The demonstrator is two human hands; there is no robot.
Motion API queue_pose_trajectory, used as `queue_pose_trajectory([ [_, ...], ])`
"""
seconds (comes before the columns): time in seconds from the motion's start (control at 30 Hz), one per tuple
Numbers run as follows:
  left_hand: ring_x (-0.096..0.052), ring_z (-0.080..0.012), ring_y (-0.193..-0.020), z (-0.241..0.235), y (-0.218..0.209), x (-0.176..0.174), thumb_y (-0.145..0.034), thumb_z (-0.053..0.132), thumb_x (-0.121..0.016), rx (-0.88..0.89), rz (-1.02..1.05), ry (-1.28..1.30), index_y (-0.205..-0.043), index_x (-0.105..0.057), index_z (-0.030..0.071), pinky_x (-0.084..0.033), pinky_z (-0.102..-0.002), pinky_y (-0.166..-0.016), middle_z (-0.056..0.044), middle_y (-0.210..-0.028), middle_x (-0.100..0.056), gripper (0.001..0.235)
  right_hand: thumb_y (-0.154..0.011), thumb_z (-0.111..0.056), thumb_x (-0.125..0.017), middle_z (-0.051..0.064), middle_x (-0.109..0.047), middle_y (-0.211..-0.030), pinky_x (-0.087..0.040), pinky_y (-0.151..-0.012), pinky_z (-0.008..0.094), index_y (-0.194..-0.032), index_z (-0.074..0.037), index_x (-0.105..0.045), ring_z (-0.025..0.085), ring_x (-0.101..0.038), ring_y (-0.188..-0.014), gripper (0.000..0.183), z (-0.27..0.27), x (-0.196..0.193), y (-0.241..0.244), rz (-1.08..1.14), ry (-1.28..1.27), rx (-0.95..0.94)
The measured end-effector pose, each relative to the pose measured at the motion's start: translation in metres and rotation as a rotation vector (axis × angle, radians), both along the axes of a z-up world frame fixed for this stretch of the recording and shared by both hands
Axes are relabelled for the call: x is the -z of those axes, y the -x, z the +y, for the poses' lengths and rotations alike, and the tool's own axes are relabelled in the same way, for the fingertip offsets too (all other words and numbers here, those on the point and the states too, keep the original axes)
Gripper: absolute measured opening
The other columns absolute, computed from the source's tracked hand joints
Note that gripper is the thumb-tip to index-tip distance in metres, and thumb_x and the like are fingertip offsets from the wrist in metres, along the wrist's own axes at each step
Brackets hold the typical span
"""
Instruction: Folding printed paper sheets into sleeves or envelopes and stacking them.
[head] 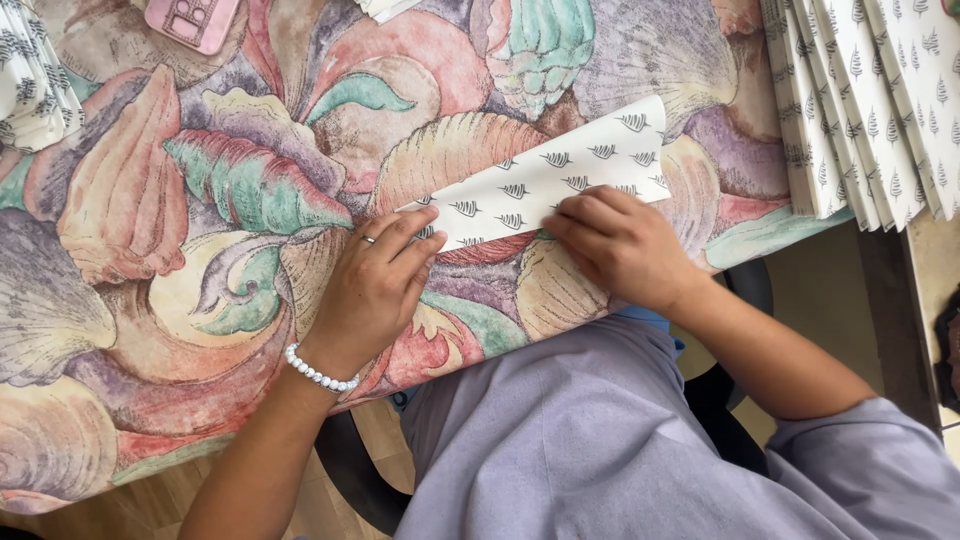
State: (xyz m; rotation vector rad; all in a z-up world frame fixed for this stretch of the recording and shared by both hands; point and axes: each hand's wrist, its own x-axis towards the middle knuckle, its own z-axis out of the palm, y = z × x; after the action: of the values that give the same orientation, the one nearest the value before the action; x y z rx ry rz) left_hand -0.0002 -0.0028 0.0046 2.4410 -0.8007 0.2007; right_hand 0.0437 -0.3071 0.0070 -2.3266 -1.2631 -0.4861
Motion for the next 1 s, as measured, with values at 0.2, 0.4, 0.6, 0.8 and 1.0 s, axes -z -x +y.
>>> queue_pose_trajectory([
  [0.2,-0.054,-0.0336,-0.128,-0.008,0.006,0.012,-0.099,0.002,-0.051,-0.029,-0.040,-0.120,-0.118,-0.065,0.002,-0.044,-0.046,-0.106,-0.018,-0.142,-0.057,0.024,-0.100,-0.004,-0.059,0.012,-0.064,-0.092,-0.057,-0.075,0.035,-0.092,-0.002,-0.071,0.028,-0.067,-0.086,0.015,0.022,0.010,0.002,-0.035,-0.029,-0.011],
  [0.4,-0.052,-0.0364,-0.134,-0.009,0.010,0.012,-0.097,0.003,-0.051,-0.047,-0.056,-0.181,-0.120,-0.063,0.003,-0.042,-0.047,-0.109,-0.020,-0.147,-0.054,0.025,-0.101,-0.005,-0.058,0.011,-0.066,-0.094,-0.057,-0.079,0.035,-0.095,-0.003,-0.074,0.027,-0.068,-0.088,0.017,-0.007,0.012,0.000,-0.063,0.043,0.017],
  [0.6,-0.054,-0.0357,-0.134,-0.011,0.011,0.014,-0.094,0.004,-0.050,-0.054,-0.071,-0.249,-0.121,-0.060,0.004,-0.042,-0.045,-0.108,-0.020,-0.153,-0.050,0.029,-0.104,-0.008,-0.056,0.010,-0.065,-0.094,-0.056,-0.079,0.033,-0.095,-0.004,-0.072,0.026,-0.069,-0.089,0.019,-0.016,0.011,-0.003,-0.107,0.114,0.000],
  [0.8,-0.056,-0.0354,-0.131,-0.011,0.009,0.015,-0.094,0.005,-0.050,-0.075,-0.061,-0.268,-0.117,-0.056,0.007,-0.043,-0.047,-0.103,-0.019,-0.154,-0.050,0.024,-0.101,-0.012,-0.062,0.007,-0.064,-0.090,-0.056,-0.077,0.032,-0.094,-0.006,-0.071,0.024,-0.068,-0.085,0.014,-0.008,0.001,-0.005,-0.033,0.131,0.018],
  [1.0,-0.056,-0.0339,-0.131,-0.013,0.009,0.018,-0.096,0.007,-0.049,-0.093,-0.058,-0.300,-0.116,-0.054,0.010,-0.042,-0.046,-0.101,-0.017,-0.153,-0.050,0.021,-0.099,-0.016,-0.061,0.010,-0.066,-0.070,-0.057,-0.065,0.039,-0.119,-0.007,-0.073,0.028,-0.071,-0.069,0.025,0.050,-0.015,-0.020,0.067,0.170,0.008],
])
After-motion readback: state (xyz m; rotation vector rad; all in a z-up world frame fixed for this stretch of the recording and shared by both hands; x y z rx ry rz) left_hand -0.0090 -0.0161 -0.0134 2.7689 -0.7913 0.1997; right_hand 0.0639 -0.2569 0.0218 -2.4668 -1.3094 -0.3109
